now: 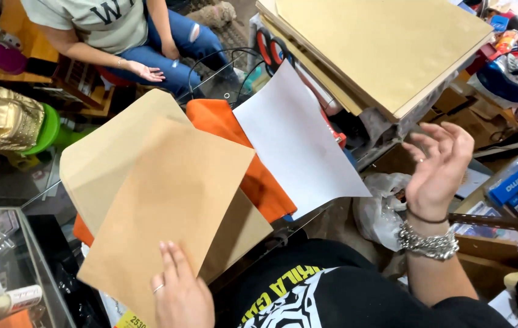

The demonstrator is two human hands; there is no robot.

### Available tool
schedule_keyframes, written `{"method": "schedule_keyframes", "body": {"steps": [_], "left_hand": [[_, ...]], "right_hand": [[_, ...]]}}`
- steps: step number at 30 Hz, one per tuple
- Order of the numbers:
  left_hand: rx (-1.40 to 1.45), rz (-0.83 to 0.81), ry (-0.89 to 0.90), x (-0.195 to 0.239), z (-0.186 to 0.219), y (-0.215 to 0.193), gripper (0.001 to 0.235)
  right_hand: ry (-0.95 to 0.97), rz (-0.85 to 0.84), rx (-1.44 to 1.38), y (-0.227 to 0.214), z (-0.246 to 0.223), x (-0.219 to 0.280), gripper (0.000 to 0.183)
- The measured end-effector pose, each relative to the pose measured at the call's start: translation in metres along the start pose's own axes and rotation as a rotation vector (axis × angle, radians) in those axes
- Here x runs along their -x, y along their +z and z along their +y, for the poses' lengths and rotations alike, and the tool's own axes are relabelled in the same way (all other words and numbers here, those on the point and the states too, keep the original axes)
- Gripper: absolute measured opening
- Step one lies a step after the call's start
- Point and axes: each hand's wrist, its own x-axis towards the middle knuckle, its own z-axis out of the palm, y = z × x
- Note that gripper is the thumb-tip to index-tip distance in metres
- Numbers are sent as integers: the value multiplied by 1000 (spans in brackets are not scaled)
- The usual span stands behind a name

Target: Sorting and counting a stack of brown paper envelopes on a counter

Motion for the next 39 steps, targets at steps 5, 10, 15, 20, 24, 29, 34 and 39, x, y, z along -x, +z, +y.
{"method": "schedule_keyframes", "body": {"steps": [5, 10, 15, 20, 24, 29, 34, 39], "left_hand": [[134, -156, -88, -54, 61, -15, 78], [342, -245, -160, -81, 86, -17, 82], [542, -228, -41, -75, 76, -21, 85], [978, -95, 179, -85, 77, -26, 50], [1413, -255, 291, -108, 104, -69, 39], [1549, -378, 465, -122, 150, -97, 38], [1828, -687, 451, -162, 233, -108, 63], [1818, -388, 234, -211, 317, -106, 74]], "right_hand": [[380, -234, -286, -3, 8, -80, 32], [488, -14, 118, 42, 20, -110, 95], [358, 147, -127, 52, 37, -116, 64], [307, 97, 2, 33, 60, -126, 49], [331, 53, 5, 18, 45, -119, 32], [366, -118, -60, 4, 13, -133, 23], [202, 136, 193, -32, 47, -232, 45], [-44, -545, 600, -10, -17, -287, 37]]}}
